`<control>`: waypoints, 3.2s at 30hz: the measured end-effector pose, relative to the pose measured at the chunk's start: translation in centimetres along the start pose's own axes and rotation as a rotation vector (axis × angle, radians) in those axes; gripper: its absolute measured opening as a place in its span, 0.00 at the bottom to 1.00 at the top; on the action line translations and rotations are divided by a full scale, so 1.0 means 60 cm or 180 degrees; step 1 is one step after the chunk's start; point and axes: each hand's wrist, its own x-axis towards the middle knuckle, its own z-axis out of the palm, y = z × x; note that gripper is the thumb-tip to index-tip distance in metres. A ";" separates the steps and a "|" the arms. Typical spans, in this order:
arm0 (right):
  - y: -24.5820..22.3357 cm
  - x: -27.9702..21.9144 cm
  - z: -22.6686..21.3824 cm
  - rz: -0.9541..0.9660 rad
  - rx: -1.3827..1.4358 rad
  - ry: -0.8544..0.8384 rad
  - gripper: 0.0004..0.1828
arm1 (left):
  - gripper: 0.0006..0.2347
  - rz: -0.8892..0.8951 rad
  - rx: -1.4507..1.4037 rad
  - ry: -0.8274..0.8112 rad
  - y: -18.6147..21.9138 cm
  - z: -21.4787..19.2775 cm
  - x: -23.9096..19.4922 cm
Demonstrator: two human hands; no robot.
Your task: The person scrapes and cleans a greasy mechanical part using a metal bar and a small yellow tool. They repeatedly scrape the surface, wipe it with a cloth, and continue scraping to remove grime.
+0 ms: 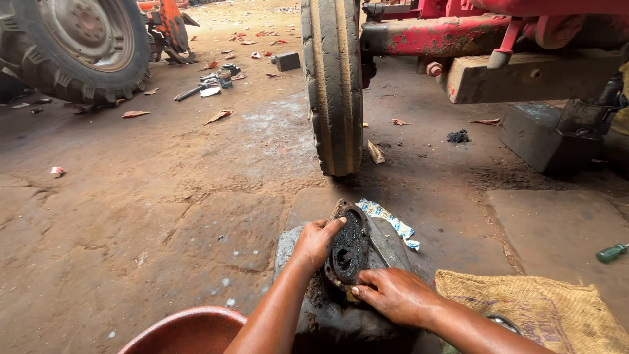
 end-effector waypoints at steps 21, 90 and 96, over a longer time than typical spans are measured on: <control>-0.065 0.033 -0.029 -0.0679 -0.0468 -0.0660 0.17 | 0.24 -0.0133 0.0494 -0.0660 0.035 -0.017 0.020; 0.104 0.029 -0.085 0.1497 -0.0289 0.0542 0.39 | 0.10 0.1234 0.3678 -0.0208 0.139 -0.071 -0.165; 0.105 0.015 -0.113 0.1298 -0.0254 0.0727 0.44 | 0.11 0.1065 0.3460 -0.0301 0.113 -0.104 -0.173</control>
